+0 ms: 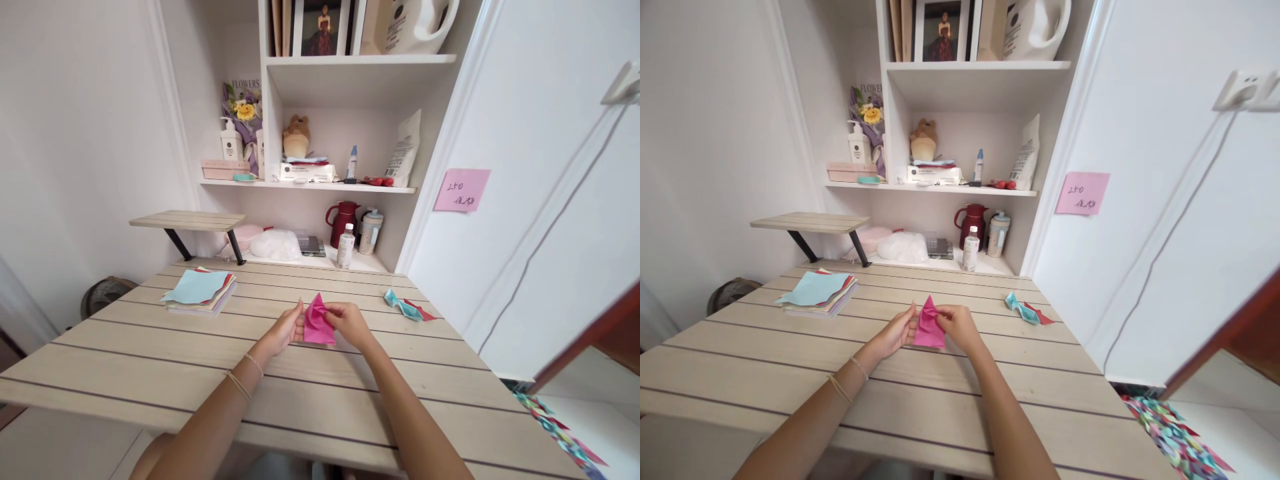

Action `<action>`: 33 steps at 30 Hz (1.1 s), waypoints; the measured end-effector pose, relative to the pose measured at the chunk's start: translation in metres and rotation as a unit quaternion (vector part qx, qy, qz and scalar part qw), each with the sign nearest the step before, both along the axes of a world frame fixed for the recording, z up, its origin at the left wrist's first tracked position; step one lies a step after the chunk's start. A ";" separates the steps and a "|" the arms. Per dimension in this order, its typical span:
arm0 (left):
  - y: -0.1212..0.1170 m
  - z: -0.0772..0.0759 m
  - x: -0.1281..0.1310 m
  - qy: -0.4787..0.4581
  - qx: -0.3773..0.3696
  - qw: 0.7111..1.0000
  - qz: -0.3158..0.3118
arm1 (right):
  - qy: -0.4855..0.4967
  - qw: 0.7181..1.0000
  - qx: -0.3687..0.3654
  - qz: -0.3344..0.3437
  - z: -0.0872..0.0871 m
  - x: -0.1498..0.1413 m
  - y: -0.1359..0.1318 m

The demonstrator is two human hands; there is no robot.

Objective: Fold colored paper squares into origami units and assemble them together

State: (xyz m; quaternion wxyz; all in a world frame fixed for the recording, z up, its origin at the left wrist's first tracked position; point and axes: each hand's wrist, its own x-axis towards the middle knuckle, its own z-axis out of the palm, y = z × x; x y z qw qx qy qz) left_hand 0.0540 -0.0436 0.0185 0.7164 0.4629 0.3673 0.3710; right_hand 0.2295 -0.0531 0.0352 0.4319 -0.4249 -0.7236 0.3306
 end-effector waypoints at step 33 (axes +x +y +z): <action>0.003 -0.003 -0.009 0.040 -0.136 0.981 -0.136 | -0.210 0.972 0.103 -0.016 -0.001 -0.002 -0.003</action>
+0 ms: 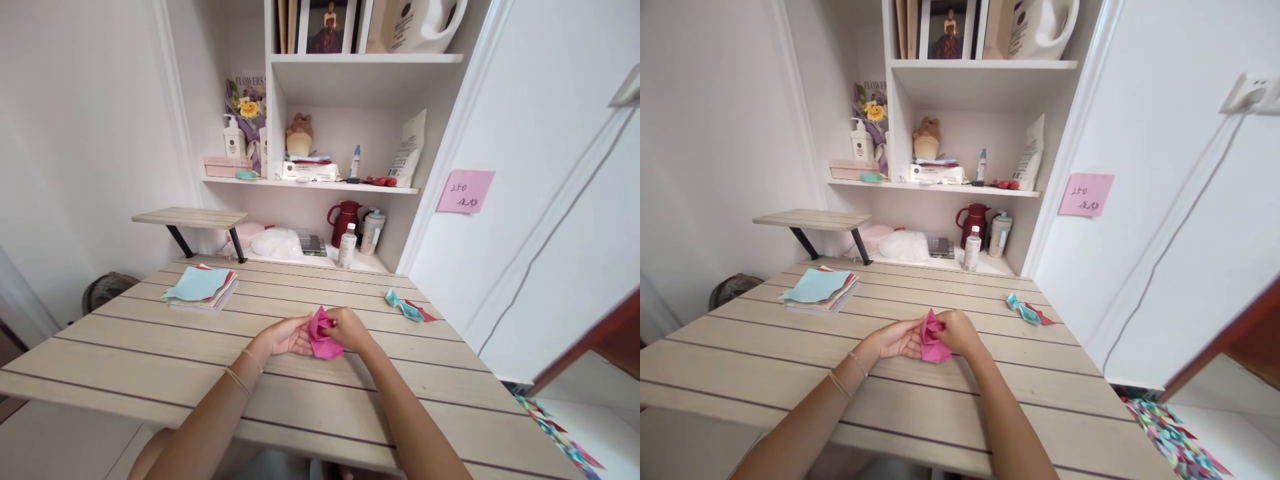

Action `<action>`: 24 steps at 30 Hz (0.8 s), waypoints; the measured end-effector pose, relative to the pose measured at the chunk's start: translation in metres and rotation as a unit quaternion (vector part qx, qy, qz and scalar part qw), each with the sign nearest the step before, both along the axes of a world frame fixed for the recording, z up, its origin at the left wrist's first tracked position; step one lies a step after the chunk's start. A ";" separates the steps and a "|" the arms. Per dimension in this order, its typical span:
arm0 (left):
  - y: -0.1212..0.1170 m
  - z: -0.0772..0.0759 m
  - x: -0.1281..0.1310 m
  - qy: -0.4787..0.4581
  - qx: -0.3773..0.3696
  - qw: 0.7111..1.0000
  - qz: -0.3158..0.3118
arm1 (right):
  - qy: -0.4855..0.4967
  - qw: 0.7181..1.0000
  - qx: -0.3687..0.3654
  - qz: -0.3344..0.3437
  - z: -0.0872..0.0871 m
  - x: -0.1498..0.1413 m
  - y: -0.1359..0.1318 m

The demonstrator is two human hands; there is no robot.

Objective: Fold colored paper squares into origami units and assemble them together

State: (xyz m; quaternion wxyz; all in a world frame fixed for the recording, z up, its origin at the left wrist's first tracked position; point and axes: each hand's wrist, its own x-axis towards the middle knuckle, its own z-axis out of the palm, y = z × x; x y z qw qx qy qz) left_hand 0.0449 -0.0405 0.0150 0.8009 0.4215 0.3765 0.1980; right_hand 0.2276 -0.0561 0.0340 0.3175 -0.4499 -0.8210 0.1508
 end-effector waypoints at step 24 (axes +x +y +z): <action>-0.002 -0.001 -0.001 -0.031 0.051 0.998 0.020 | 0.077 0.990 -0.075 0.086 0.002 0.000 -0.001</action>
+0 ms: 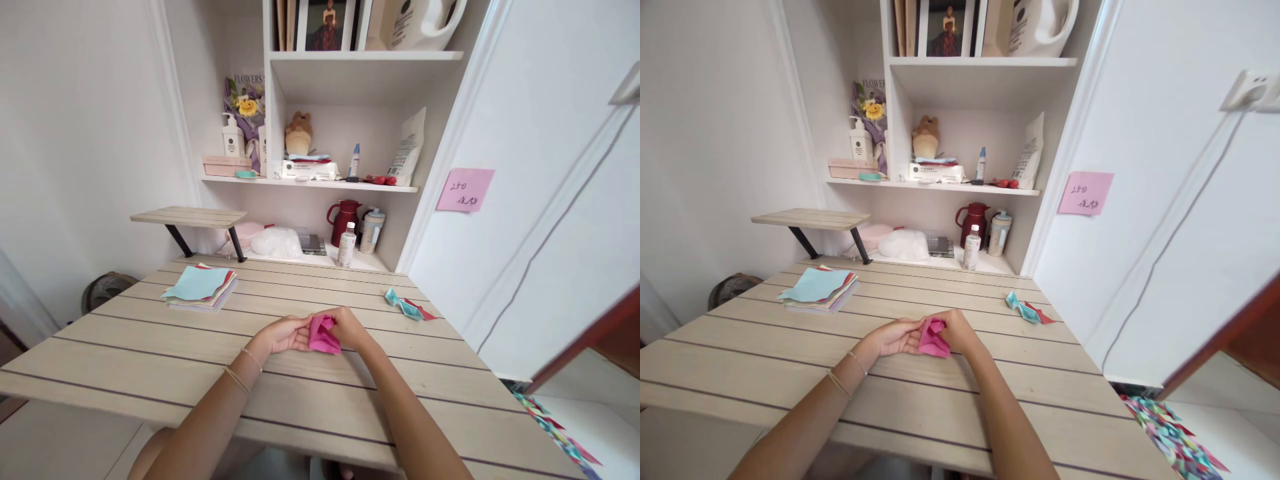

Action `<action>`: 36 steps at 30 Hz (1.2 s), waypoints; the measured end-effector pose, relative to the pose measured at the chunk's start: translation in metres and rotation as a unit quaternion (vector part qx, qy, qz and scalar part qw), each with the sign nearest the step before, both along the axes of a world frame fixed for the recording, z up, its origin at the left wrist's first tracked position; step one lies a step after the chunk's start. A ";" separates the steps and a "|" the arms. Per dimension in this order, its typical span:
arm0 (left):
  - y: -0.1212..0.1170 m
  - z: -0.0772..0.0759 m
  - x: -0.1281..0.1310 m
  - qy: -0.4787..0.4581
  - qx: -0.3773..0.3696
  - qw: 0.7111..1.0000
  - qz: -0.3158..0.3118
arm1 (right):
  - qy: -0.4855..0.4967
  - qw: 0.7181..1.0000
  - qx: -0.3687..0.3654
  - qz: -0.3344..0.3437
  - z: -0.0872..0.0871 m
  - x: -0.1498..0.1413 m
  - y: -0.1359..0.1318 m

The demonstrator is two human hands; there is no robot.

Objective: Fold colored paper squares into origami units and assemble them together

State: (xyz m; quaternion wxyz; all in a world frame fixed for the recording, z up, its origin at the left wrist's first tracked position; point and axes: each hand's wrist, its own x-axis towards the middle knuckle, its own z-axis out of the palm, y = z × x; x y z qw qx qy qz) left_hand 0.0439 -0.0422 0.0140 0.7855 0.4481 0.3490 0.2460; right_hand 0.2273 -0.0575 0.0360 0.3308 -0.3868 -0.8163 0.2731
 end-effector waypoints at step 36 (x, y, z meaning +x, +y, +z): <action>-0.005 0.021 0.006 -0.053 0.254 0.949 0.179 | 0.291 0.947 -0.101 -0.088 -0.003 0.006 0.009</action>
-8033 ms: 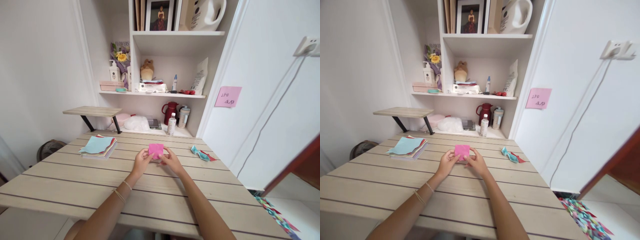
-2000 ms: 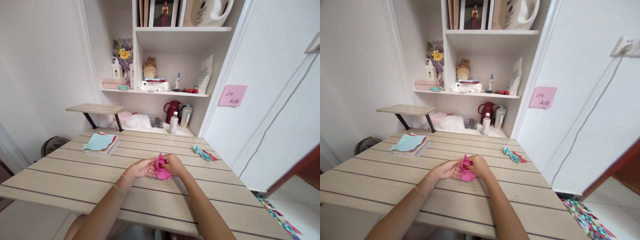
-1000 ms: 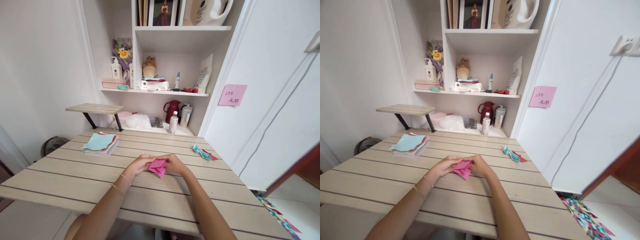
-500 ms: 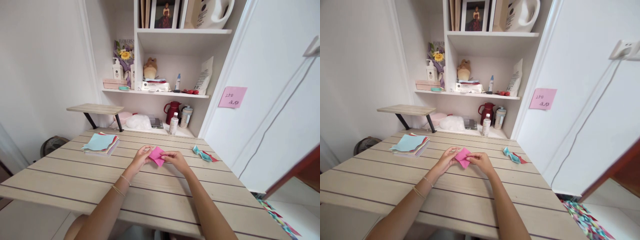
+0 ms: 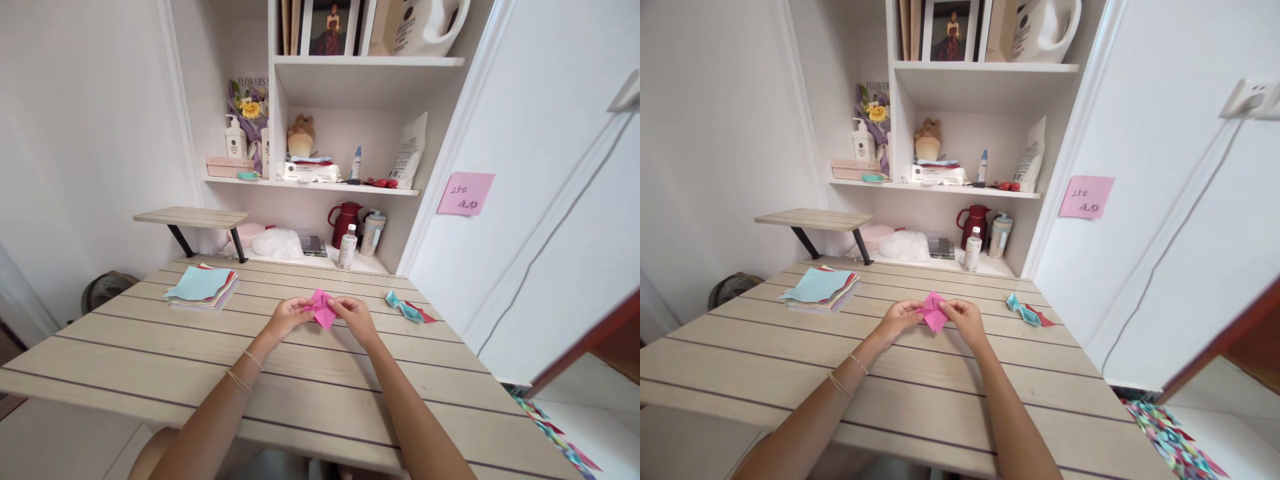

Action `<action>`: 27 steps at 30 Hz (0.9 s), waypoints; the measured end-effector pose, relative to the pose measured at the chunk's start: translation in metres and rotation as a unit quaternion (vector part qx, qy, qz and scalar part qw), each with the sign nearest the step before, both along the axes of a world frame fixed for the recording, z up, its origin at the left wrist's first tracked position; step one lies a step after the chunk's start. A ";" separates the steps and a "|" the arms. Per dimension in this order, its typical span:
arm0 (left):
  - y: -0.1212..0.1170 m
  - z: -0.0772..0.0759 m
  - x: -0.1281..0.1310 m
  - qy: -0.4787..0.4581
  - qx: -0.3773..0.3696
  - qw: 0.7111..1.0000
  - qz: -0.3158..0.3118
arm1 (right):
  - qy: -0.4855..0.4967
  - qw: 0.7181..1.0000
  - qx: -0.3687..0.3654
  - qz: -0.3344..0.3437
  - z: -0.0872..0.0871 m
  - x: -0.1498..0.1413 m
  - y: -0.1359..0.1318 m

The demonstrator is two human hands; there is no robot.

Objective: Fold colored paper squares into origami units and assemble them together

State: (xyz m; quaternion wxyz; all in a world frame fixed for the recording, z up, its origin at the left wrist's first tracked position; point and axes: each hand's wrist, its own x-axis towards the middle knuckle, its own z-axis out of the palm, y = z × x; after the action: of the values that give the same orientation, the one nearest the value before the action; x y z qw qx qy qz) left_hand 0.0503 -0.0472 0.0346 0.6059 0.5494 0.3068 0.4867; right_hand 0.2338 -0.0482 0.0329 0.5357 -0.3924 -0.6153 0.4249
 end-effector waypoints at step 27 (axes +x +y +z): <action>0.011 -0.014 -0.001 0.128 0.182 0.964 0.144 | -0.202 0.966 0.155 -0.036 0.002 0.000 -0.002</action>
State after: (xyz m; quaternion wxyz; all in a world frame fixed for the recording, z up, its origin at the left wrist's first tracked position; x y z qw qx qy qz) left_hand 0.0491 -0.0366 0.0204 0.3750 0.6579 0.3638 0.5423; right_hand 0.2342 -0.0505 0.0345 0.4694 -0.4046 -0.7544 0.2165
